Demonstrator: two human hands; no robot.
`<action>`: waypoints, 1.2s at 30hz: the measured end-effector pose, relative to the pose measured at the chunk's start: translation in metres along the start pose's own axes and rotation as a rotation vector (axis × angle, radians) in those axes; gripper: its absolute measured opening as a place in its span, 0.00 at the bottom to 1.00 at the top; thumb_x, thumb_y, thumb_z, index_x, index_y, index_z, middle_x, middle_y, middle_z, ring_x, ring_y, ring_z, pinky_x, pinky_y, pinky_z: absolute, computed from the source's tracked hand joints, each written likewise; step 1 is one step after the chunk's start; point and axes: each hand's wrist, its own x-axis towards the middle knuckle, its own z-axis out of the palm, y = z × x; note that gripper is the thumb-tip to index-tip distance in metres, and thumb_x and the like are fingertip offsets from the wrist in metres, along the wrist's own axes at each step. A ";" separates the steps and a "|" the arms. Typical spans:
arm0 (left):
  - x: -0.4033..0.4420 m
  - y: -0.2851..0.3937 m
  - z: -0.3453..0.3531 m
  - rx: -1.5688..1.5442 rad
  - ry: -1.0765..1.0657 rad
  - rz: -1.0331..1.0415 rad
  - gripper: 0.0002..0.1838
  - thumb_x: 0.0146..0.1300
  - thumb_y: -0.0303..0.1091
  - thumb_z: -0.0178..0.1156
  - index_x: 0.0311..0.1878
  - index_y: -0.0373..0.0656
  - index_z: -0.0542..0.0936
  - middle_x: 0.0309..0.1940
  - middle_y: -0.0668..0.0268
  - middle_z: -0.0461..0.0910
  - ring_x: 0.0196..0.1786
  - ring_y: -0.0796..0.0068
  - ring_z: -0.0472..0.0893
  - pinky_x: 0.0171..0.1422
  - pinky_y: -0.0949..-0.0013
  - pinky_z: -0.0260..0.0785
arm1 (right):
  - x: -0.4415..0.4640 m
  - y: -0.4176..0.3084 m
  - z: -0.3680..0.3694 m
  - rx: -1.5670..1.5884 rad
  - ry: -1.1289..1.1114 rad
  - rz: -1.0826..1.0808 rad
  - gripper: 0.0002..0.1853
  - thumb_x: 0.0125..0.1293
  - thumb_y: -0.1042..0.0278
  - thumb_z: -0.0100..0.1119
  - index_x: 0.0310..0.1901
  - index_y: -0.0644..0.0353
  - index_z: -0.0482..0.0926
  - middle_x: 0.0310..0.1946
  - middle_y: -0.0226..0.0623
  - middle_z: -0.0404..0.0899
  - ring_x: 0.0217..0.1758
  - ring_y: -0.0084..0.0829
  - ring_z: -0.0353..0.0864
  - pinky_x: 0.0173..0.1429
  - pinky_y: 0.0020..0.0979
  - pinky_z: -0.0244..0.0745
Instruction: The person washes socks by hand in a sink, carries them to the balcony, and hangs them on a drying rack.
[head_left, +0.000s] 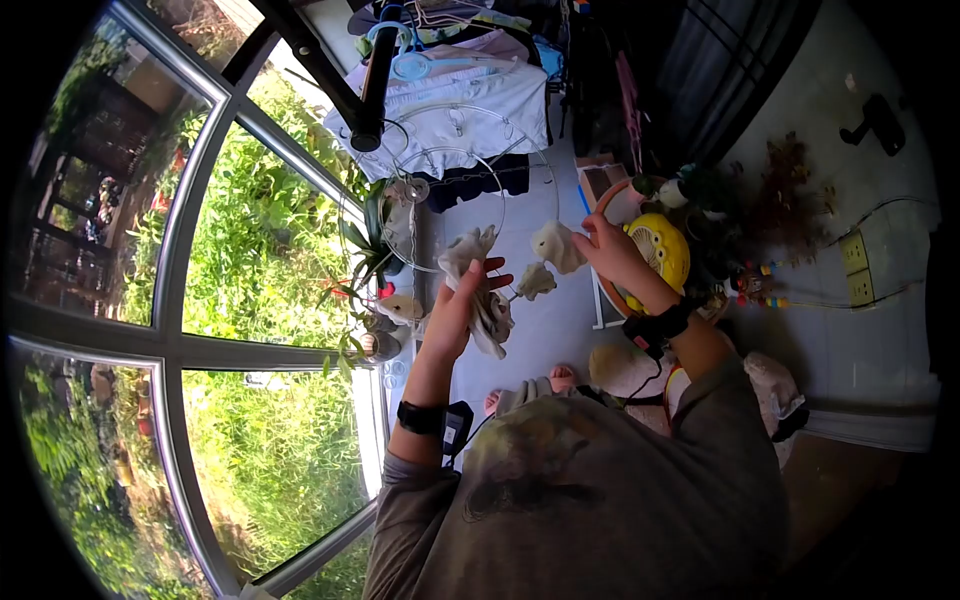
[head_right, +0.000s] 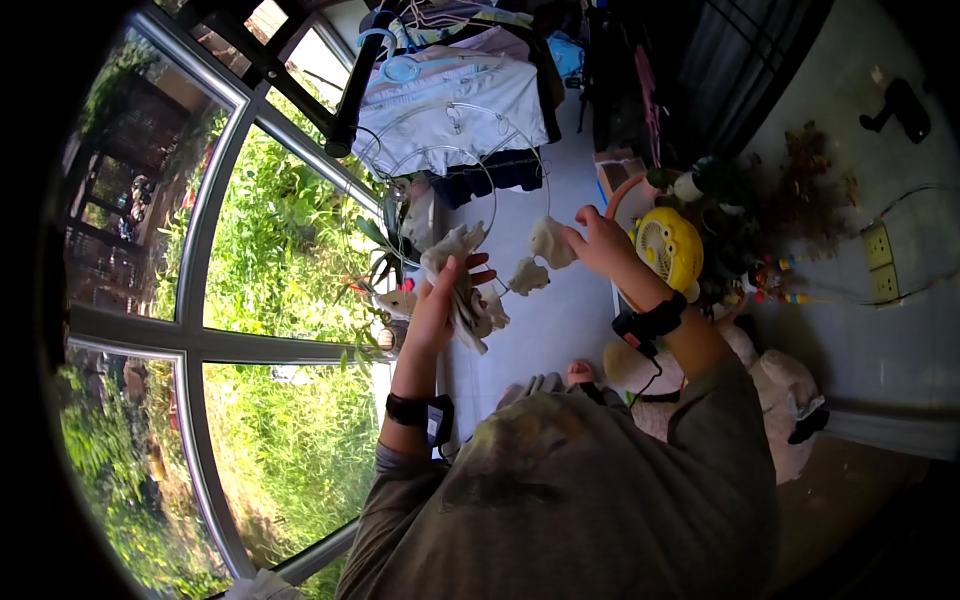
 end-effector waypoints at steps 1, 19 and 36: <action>-0.003 0.002 0.001 -0.002 0.006 0.005 0.26 0.69 0.46 0.49 0.62 0.36 0.63 0.55 0.58 0.72 0.54 0.67 0.75 0.44 0.65 0.73 | -0.005 -0.017 -0.012 -0.303 0.171 -0.213 0.13 0.62 0.59 0.58 0.38 0.61 0.72 0.33 0.41 0.77 0.36 0.37 0.78 0.39 0.33 0.72; -0.023 -0.008 0.022 -0.007 0.004 0.039 0.16 0.68 0.34 0.50 0.56 0.39 0.70 0.46 0.68 0.77 0.48 0.80 0.74 0.53 0.73 0.67 | -0.022 -0.118 -0.005 0.901 -0.416 0.121 0.10 0.68 0.65 0.51 0.39 0.64 0.75 0.29 0.24 0.73 0.33 0.14 0.69 0.39 0.18 0.65; -0.001 -0.016 0.019 -0.038 0.002 0.127 0.16 0.69 0.32 0.42 0.56 0.41 0.71 0.43 0.71 0.77 0.46 0.82 0.74 0.51 0.75 0.66 | 0.001 -0.090 -0.027 1.211 -0.088 0.187 0.05 0.64 0.76 0.50 0.38 0.56 0.65 0.32 0.26 0.68 0.34 0.16 0.67 0.38 0.20 0.65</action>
